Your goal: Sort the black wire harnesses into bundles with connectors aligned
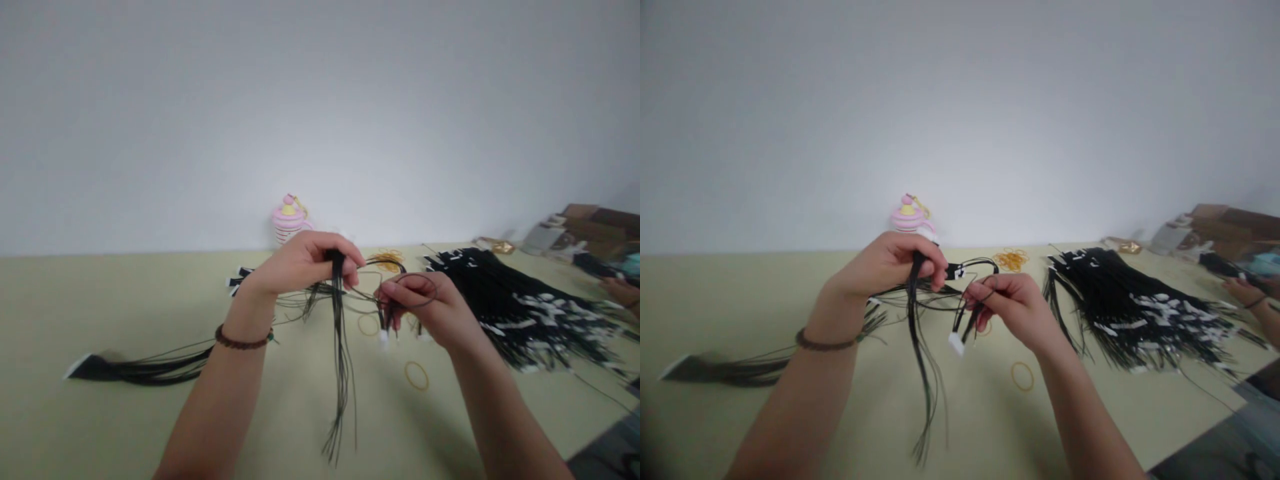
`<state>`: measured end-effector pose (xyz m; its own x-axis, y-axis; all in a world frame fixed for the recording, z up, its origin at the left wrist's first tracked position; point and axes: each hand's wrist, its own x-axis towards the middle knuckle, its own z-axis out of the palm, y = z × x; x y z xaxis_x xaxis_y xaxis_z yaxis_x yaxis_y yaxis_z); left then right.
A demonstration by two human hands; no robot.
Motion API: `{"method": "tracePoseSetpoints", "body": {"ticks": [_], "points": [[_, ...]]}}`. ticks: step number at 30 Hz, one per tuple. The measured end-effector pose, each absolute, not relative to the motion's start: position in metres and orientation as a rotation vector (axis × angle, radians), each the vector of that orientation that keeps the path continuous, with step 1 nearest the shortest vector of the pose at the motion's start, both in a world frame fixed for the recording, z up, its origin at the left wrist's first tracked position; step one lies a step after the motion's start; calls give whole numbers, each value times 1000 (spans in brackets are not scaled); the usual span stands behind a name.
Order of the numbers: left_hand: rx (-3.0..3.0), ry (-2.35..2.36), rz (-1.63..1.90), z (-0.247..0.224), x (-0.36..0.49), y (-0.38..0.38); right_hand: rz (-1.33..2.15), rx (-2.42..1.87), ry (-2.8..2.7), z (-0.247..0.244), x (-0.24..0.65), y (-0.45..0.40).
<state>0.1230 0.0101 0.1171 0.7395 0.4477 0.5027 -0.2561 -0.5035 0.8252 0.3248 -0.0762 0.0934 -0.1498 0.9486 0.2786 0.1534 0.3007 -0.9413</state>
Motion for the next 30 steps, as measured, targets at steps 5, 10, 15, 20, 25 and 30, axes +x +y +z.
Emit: {"method": "tracePoseSetpoints", "body": {"ticks": [5, 10, 15, 20, 25, 30], "points": [[1955, 169, 658, 119, 128, 5, 688, -1076, -1400, 111, 316, -71], [2122, 306, 734, 118, 146, -7, 172, -1045, -1182, 121, 299, -64], [2117, 311, 732, 112, 161, -13, -104, -945, -1072, 117, 296, -55], [2053, 302, 832, 110, 165, -6, -149, -966, -1101, 110, 304, -54], [2123, 379, 871, 112, 160, -2, -286, -863, -1090, 102, 305, -44], [2076, 470, 1037, 109, 154, 5, -151, -818, -1170, 110, 310, -43]]}}
